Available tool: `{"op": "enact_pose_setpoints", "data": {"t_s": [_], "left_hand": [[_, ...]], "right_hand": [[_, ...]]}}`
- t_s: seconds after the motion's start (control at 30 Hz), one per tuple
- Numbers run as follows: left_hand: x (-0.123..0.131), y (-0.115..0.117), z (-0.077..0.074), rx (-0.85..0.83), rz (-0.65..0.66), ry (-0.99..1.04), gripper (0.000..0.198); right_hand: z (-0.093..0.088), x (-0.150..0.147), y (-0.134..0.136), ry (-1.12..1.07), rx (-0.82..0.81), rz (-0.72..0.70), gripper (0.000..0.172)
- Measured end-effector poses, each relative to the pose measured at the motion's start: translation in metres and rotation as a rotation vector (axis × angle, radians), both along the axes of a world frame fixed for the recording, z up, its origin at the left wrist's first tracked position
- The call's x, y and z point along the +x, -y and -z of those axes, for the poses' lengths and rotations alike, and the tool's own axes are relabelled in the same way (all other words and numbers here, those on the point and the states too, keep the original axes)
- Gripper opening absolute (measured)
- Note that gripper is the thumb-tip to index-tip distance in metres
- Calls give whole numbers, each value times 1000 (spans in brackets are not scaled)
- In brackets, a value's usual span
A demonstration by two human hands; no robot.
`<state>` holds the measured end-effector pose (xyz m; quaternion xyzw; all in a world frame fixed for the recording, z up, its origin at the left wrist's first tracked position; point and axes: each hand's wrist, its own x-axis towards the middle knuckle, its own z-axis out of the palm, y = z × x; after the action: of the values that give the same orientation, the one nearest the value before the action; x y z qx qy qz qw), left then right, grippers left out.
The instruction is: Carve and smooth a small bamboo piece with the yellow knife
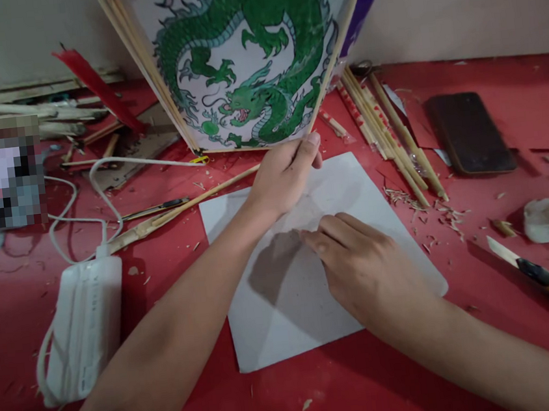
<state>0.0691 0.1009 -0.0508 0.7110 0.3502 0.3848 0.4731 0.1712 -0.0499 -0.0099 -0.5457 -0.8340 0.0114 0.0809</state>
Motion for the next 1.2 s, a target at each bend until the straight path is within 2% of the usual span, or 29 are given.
{"op": "enact_pose_setpoints", "data": {"t_s": [0.17, 0.33, 0.5, 0.63, 0.77, 0.93, 1.0, 1.1, 1.2], "left_hand": [[0, 0, -1, -17, 5, 6, 54], [0, 0, 0, -2, 16, 26, 53], [-1, -1, 1, 15, 21, 19, 54], [-2, -2, 3, 26, 34, 27, 54], [0, -2, 5, 34, 31, 46, 54], [-1, -2, 4, 36, 32, 41, 54], [-1, -2, 3, 34, 31, 39, 53], [-1, -2, 3, 30, 21, 40, 52], [-1, -3, 3, 30, 11, 41, 52]], "right_hand": [[2, -4, 4, -82, -4, -6, 31], [3, -13, 16, -154, -37, -87, 35], [2, -26, 30, -268, -136, -162, 35], [2, -26, 29, -310, -203, -185, 37], [4, -7, 11, -274, -192, -133, 40], [8, 34, -27, -188, 0, 155, 35], [10, 44, -36, -205, 27, 230, 31], [10, 41, -35, -241, 18, 222, 29], [8, 21, -19, -292, -35, 106, 34]]}}
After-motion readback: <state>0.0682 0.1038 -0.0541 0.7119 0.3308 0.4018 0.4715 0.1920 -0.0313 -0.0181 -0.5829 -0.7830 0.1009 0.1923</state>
